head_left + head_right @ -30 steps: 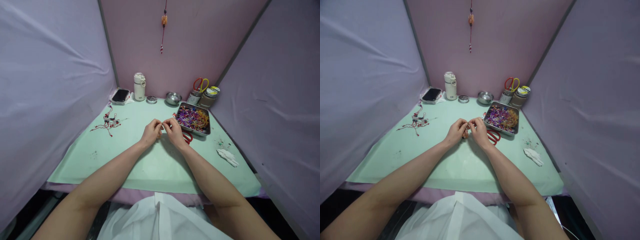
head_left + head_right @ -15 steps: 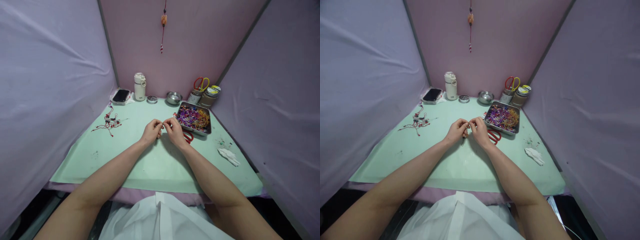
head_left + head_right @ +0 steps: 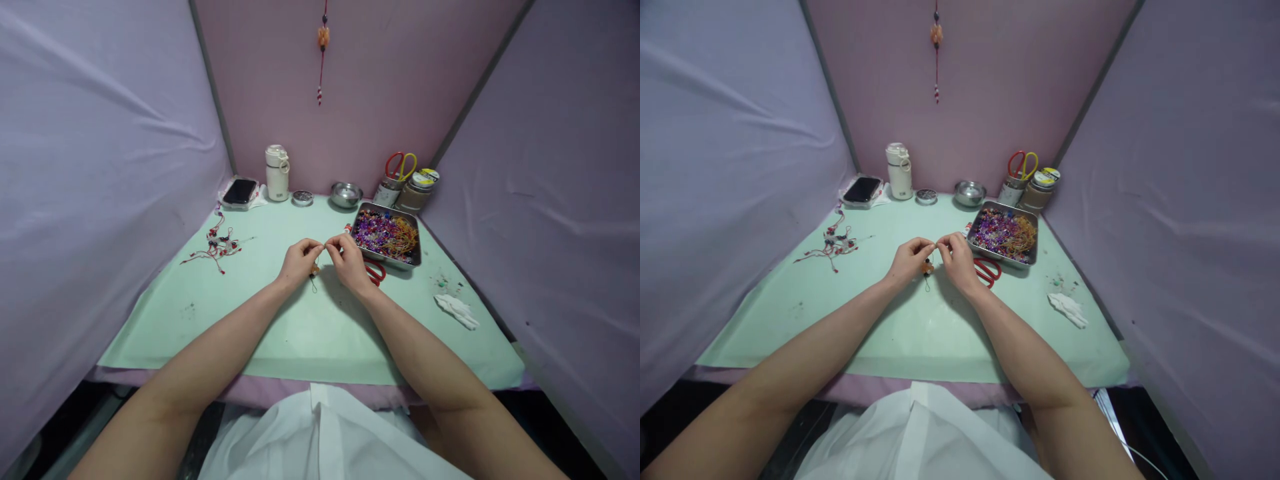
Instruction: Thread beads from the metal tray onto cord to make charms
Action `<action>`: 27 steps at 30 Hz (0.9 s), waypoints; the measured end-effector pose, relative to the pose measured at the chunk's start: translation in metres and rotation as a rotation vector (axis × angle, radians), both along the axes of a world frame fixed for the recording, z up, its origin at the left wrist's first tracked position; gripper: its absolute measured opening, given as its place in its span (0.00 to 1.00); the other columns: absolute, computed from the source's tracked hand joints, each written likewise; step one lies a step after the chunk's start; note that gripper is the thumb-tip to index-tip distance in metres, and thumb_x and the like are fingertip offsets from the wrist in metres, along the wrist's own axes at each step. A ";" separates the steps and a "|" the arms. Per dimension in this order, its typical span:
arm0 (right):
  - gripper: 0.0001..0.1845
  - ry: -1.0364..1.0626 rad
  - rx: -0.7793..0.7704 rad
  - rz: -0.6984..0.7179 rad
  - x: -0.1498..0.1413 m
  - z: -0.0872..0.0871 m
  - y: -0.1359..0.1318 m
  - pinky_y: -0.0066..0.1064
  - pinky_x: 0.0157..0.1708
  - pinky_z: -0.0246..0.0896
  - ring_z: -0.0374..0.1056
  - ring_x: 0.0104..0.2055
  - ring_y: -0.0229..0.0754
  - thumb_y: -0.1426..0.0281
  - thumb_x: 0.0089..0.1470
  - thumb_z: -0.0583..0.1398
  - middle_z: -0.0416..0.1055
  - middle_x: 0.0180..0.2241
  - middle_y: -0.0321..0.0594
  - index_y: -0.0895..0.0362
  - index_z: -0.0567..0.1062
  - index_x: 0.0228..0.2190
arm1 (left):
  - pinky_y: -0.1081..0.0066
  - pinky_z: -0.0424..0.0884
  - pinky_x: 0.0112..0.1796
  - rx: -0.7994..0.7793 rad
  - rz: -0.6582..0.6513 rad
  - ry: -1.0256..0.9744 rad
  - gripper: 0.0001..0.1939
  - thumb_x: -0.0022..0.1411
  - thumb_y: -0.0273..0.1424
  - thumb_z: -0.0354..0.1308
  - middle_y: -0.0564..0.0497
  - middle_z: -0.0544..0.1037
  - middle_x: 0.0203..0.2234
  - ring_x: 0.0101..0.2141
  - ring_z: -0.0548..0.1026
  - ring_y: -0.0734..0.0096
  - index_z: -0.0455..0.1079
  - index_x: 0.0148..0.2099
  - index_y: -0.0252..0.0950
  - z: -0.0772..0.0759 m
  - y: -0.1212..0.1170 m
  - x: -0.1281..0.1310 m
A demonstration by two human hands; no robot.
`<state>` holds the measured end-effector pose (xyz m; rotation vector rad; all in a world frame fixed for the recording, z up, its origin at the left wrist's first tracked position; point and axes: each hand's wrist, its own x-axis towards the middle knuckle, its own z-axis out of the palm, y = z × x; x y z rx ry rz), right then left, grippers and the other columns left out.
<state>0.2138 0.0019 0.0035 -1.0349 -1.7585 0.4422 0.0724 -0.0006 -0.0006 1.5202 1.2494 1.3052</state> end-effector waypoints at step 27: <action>0.07 0.004 -0.034 -0.053 0.004 0.001 0.003 0.34 0.37 0.58 0.61 0.34 0.41 0.70 0.55 0.52 0.64 0.30 0.39 0.55 0.66 0.26 | 0.75 0.61 0.24 -0.120 -0.011 -0.152 0.10 0.57 0.32 0.50 0.56 0.65 0.18 0.20 0.62 0.77 0.71 0.36 0.37 0.002 0.002 -0.002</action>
